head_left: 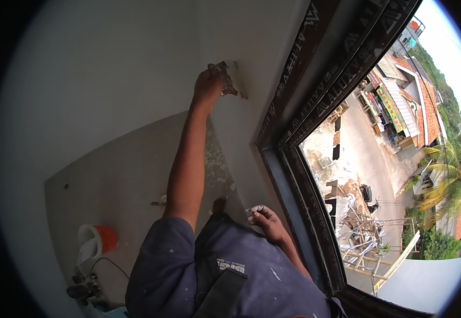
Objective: The person applies white plaster to a wall using a trowel. They scoop the material from a bucket on the floor and spread it across the wall surface in smooth strokes, working near a window.
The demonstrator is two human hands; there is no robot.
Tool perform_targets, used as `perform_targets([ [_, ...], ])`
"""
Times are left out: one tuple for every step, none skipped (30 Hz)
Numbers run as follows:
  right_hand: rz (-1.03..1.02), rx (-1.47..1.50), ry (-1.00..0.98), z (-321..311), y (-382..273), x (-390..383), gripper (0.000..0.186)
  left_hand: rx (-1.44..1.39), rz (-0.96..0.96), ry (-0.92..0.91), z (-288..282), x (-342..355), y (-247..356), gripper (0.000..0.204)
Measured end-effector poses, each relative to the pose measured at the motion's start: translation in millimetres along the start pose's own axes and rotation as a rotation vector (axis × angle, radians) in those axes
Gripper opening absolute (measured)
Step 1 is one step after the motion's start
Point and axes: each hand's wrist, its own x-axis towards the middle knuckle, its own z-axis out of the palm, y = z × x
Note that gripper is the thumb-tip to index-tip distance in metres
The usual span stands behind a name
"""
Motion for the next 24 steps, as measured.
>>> perform_targets([
  [0.005, -0.012, 0.004, 1, -2, 2, 0.02, 0.025, 0.057, -0.014, -2, -1, 6, 0.037],
  [-0.002, -0.025, 0.004, 2, -2, 2, 0.02, 0.075, 0.071, -0.02, -2, -5, 11, 0.036],
  [0.042, -0.002, 0.015, 8, 9, -17, 0.02, 0.067, 0.094, 0.001, 1, -25, 8, 0.033],
  [0.022, -0.015, 0.01, 5, 5, -9, 0.02, 0.069, 0.135, 0.038, 6, -26, 18, 0.03],
  [0.005, -0.035, 0.011, 2, 4, -5, 0.02, 0.072, 0.167, 0.075, 8, -31, 26, 0.028],
  [0.016, -0.037, 0.018, -6, -3, -15, 0.02, 0.099, 0.219, 0.106, 15, -43, 30, 0.028],
  [0.008, -0.022, 0.008, -7, 6, -8, 0.02, 0.161, 0.283, 0.134, 12, -53, 26, 0.028],
  [-0.003, -0.005, -0.002, 4, 2, -8, 0.02, 0.232, 0.38, 0.164, 5, -61, 40, 0.027],
  [-0.021, 0.013, -0.017, 8, -3, -6, 0.02, 0.237, 0.373, 0.174, -1, -68, 48, 0.026],
  [-0.039, 0.014, -0.024, 6, -6, -4, 0.02, 0.231, 0.4, 0.194, -11, -74, 46, 0.025],
  [-0.035, 0.004, -0.006, 5, -7, -3, 0.019, 0.219, 0.507, 0.216, -22, -76, 43, 0.024],
  [-0.041, 0.016, -0.014, 5, -7, -5, 0.019, 0.296, 0.48, 0.226, -30, -73, 35, 0.023],
  [-0.028, 0.015, 0.003, 5, -8, -7, 0.019, 0.391, 0.383, 0.225, -28, -69, 24, 0.025],
  [-0.03, 0.014, 0.012, 7, -9, -8, 0.019, 0.487, 0.37, 0.23, -24, -65, 11, 0.027],
  [-0.021, 0.009, 0.017, 8, -10, -9, 0.019, 0.598, 0.312, 0.227, -21, -60, -2, 0.03],
  [-0.028, 0.002, 0.016, 10, -11, -10, 0.019, 0.514, 0.404, 0.262, -13, -57, -15, 0.032],
  [-0.031, -0.013, 0.025, 10, -12, -10, 0.019, 0.442, 0.448, 0.289, 4, -56, -30, 0.034],
  [-0.03, -0.004, 0.022, 10, -12, -10, 0.019, 0.372, 0.452, 0.306, 21, -55, -42, 0.036],
  [-0.023, -0.004, 0.028, 11, -13, -12, 0.019, 0.362, 0.492, 0.335, 35, -55, -52, 0.037],
  [-0.015, -0.006, 0.038, 11, -12, -14, 0.019, 0.352, 0.477, 0.349, 48, -58, -61, 0.037],
  [-0.011, 0.008, 0.041, 12, -12, -15, 0.018, 0.382, 0.521, 0.298, 64, -65, -70, 0.037],
  [-0.01, 0.019, 0.043, 12, -11, -15, 0.018, 0.395, 0.59, 0.256, 74, -76, -82, 0.037],
  [-0.014, 0.03, 0.042, 12, -9, -16, 0.018, 0.422, 0.598, 0.226, 77, -92, -96, 0.037],
  [0.006, 0.035, 0.057, 12, -7, -16, 0.018, 0.437, 0.644, 0.21, 78, -107, -109, 0.038],
])
